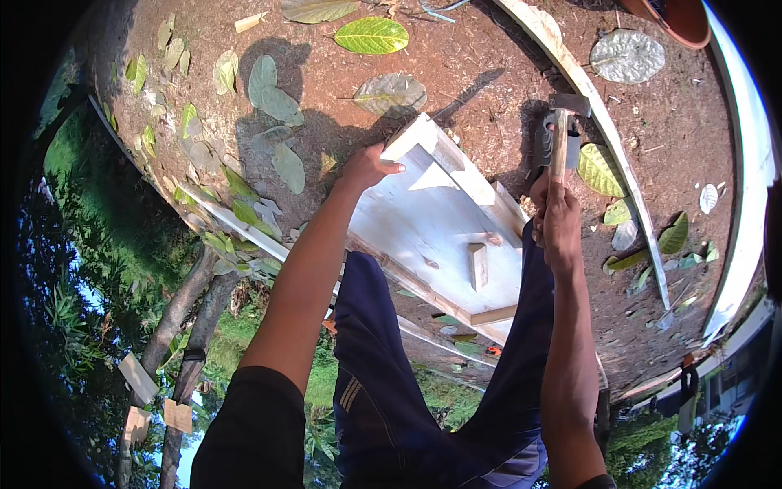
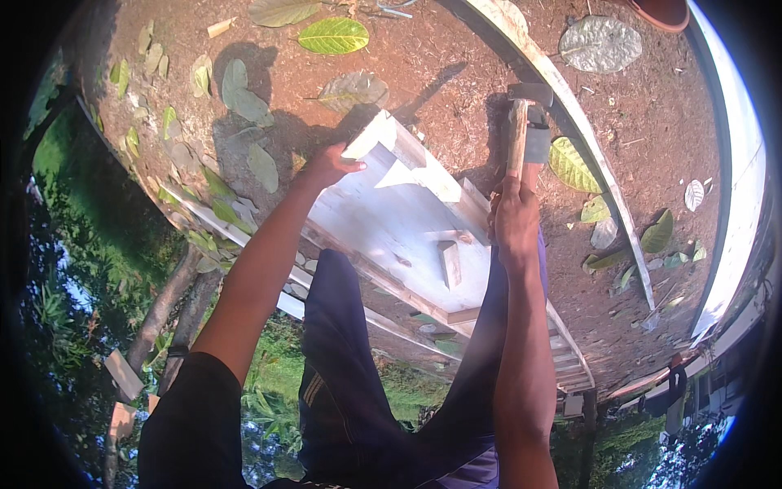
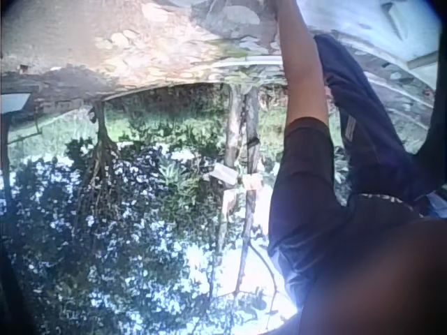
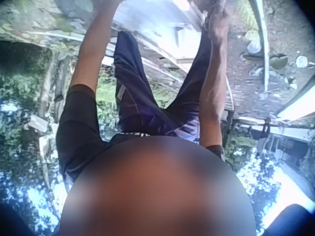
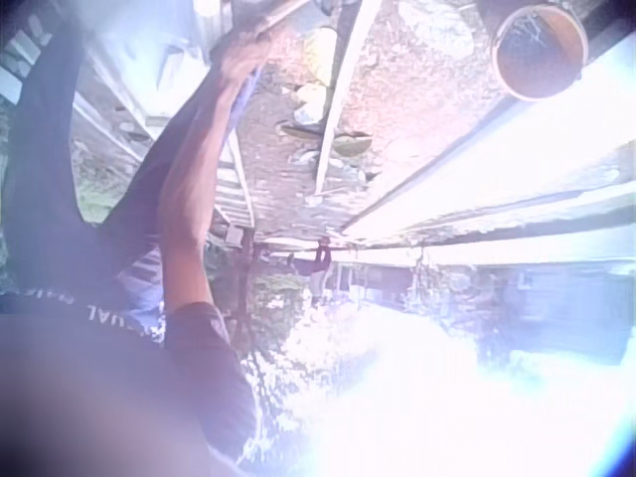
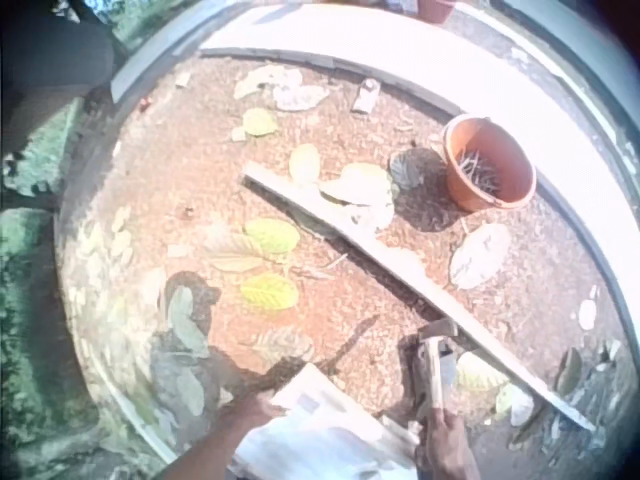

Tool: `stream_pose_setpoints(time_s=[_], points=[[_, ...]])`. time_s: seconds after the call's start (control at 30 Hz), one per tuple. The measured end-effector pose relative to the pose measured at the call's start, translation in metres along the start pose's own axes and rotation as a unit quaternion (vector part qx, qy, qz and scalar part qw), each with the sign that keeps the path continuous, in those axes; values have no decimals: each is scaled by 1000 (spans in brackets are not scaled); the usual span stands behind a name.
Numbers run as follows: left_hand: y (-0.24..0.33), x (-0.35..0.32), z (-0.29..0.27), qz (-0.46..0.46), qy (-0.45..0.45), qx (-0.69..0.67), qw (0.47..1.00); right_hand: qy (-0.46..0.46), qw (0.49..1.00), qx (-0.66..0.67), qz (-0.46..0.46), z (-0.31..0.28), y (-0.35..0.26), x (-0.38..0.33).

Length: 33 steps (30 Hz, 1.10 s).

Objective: The person assembles a wooden frame by positioning planks and nailing them together using a hammer. They retrieve nails from a bucket, hammer them into the frame, and measure the assembled structure with a tape measure.

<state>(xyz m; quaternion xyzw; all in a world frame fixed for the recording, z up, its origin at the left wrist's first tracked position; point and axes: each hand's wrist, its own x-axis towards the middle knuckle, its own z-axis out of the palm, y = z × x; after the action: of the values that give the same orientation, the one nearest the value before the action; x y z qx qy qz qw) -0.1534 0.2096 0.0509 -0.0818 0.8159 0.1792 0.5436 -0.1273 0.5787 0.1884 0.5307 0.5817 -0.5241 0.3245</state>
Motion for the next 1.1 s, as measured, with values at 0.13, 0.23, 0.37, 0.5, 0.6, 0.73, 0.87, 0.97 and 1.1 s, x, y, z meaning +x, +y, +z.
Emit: stream_pose_setpoints(time_s=[0.13,0.23,0.37,0.5,0.6,0.73,0.87,0.97,1.1], points=[[0,2,-1,-6,1,48,999,-14,999,-29,23,0,28,-15],[-3,10,13,-39,12,60,997,-42,996,-66,50,18,45,-18],[10,2,15,-60,37,21,997,-35,990,-120,61,49,36,-26],[1,3,26,-46,67,9,997,-47,995,-91,-13,71,26,-6],[-5,7,35,-47,83,14,995,-53,992,-104,-56,84,1,1],[11,2,34,-57,109,40,992,-113,978,-173,-10,89,-13,8],[19,2,22,-104,66,37,992,-90,982,-162,-28,48,-40,14],[18,8,23,-146,56,39,987,24,995,-16,-100,8,-101,-5],[13,9,26,-139,35,29,989,196,928,140,-284,-40,-162,18]])
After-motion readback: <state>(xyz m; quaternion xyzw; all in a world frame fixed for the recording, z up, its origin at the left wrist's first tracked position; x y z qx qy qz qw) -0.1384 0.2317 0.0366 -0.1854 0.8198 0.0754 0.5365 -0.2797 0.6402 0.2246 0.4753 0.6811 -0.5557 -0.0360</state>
